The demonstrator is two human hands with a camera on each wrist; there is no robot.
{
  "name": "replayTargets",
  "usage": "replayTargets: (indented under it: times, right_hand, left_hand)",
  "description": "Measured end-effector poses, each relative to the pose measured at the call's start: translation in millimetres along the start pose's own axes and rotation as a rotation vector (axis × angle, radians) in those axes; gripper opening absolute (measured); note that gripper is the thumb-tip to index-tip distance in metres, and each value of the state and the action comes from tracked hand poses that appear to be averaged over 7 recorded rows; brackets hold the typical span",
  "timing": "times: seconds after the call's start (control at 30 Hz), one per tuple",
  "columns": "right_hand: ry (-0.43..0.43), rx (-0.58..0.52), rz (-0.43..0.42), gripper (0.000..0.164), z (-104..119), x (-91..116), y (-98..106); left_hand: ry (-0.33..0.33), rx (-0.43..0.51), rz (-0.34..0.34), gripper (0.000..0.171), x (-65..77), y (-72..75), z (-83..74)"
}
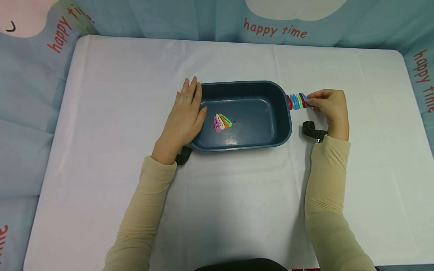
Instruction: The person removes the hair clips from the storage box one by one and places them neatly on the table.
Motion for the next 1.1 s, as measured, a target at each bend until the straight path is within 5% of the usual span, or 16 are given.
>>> replayTargets:
  times: [0.77,1.1]
  right_hand:
    - [-0.019,-0.167,0.055,0.015,-1,5,10]
    - [0.055,-0.280,0.111,0.004,11,14,9]
  left_hand:
    - [-0.007,0.004,-0.011,0.060,-0.3,-0.2,0.7]
    - [-0.004,0.005,-0.010,0.060,-0.2,-1.1,1.7]
Point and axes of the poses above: each hand's wrist, its own x-axis away from the middle knuckle, its own y-axis out of the back of the hand, z = x × y, the point moved 3 cm from there along -x, towards the middle knuckle, and after that the axes turned 15 degrees about -y, right-handed, at the moved point
